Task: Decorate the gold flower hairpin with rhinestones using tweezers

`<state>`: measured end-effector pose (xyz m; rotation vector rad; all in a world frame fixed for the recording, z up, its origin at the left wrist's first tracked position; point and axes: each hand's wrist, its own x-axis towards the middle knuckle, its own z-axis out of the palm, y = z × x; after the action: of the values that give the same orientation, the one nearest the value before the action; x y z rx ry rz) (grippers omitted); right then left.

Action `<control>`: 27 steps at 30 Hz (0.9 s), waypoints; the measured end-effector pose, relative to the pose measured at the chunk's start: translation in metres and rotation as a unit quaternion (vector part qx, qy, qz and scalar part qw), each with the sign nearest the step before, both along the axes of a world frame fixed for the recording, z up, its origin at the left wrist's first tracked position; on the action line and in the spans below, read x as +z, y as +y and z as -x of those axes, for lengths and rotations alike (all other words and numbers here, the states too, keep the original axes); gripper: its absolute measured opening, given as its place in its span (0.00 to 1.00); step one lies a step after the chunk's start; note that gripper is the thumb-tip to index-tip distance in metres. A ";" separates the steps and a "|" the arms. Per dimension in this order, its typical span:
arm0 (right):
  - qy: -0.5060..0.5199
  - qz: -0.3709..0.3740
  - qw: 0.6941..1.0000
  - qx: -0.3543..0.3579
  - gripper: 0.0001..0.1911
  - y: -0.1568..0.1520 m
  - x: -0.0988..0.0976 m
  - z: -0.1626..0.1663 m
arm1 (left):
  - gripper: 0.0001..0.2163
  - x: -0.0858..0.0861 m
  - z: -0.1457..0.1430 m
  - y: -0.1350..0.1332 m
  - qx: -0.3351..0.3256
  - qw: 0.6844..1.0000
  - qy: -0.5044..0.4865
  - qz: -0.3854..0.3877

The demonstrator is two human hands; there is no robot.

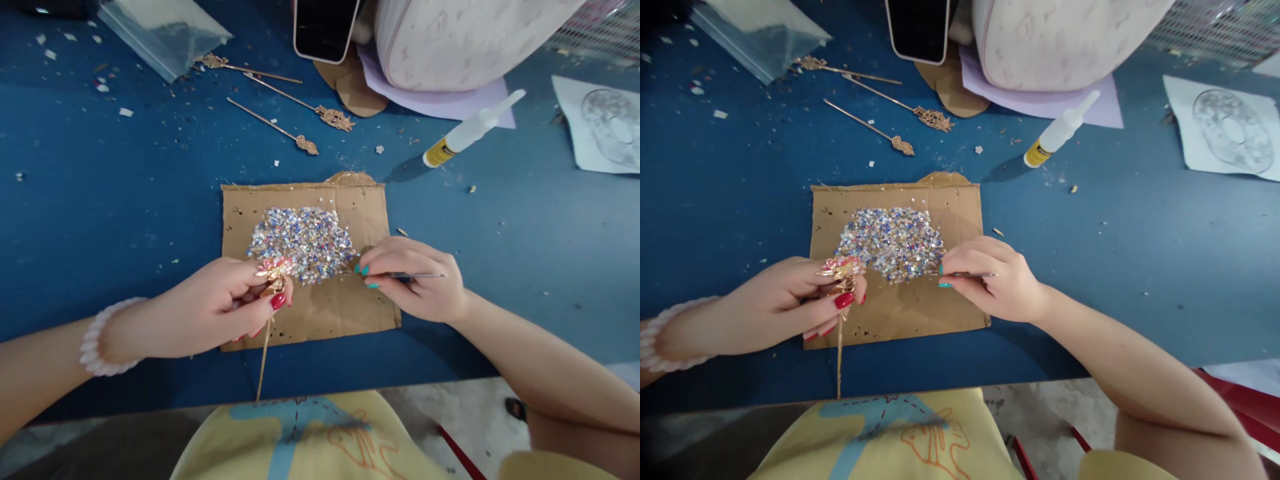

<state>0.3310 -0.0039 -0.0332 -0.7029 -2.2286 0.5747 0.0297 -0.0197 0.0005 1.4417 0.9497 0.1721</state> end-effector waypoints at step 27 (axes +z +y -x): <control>-0.009 -0.004 1.000 0.016 0.03 0.001 -0.001 0.000 | 0.20 -0.010 0.006 0.016 -0.138 0.979 0.039 -0.144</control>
<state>0.3312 -0.0034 -0.0346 -0.6720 -2.2624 0.5778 0.0237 -0.0037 -0.0100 1.8438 0.7996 0.0475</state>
